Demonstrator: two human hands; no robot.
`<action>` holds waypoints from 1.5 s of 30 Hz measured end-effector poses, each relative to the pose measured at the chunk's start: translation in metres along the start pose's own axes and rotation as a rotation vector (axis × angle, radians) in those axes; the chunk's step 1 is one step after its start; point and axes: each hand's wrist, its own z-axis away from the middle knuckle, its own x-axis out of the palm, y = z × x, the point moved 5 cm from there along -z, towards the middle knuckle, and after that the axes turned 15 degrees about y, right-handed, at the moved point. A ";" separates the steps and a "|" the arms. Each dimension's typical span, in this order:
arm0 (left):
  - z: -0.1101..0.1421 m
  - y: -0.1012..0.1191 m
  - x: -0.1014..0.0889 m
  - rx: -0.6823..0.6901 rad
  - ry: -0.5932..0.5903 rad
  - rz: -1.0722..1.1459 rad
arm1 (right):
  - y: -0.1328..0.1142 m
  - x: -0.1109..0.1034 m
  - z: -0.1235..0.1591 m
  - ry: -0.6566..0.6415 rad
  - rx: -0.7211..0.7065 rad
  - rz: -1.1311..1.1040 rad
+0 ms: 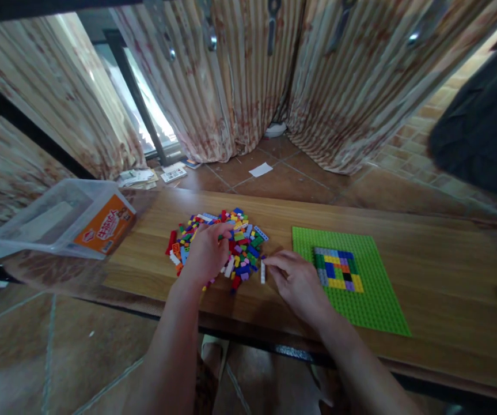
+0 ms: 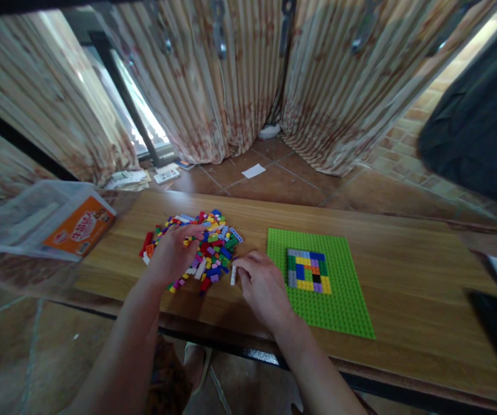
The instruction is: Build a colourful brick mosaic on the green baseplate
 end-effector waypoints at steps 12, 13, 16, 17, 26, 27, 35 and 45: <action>0.001 0.001 -0.005 0.008 0.042 0.015 | -0.002 0.009 0.008 -0.133 -0.071 0.105; 0.001 -0.001 -0.007 0.004 0.055 0.016 | -0.002 0.009 0.008 -0.140 -0.075 0.107; 0.000 -0.010 -0.014 -0.038 0.098 -0.001 | -0.002 0.009 0.007 -0.145 -0.087 0.096; -0.001 -0.012 -0.017 -0.059 0.110 -0.008 | -0.002 0.009 0.007 -0.146 -0.095 0.087; -0.003 -0.019 -0.030 -0.157 0.154 0.020 | -0.003 0.014 0.009 -0.180 -0.075 0.092; -0.003 -0.020 -0.030 -0.158 0.151 0.043 | -0.003 0.013 0.009 -0.178 -0.062 0.086; -0.005 -0.015 -0.021 -0.112 0.186 0.149 | -0.003 -0.011 0.001 0.009 -0.055 0.043; 0.020 0.075 0.027 -0.155 0.010 0.640 | 0.079 -0.095 -0.008 0.307 0.057 0.229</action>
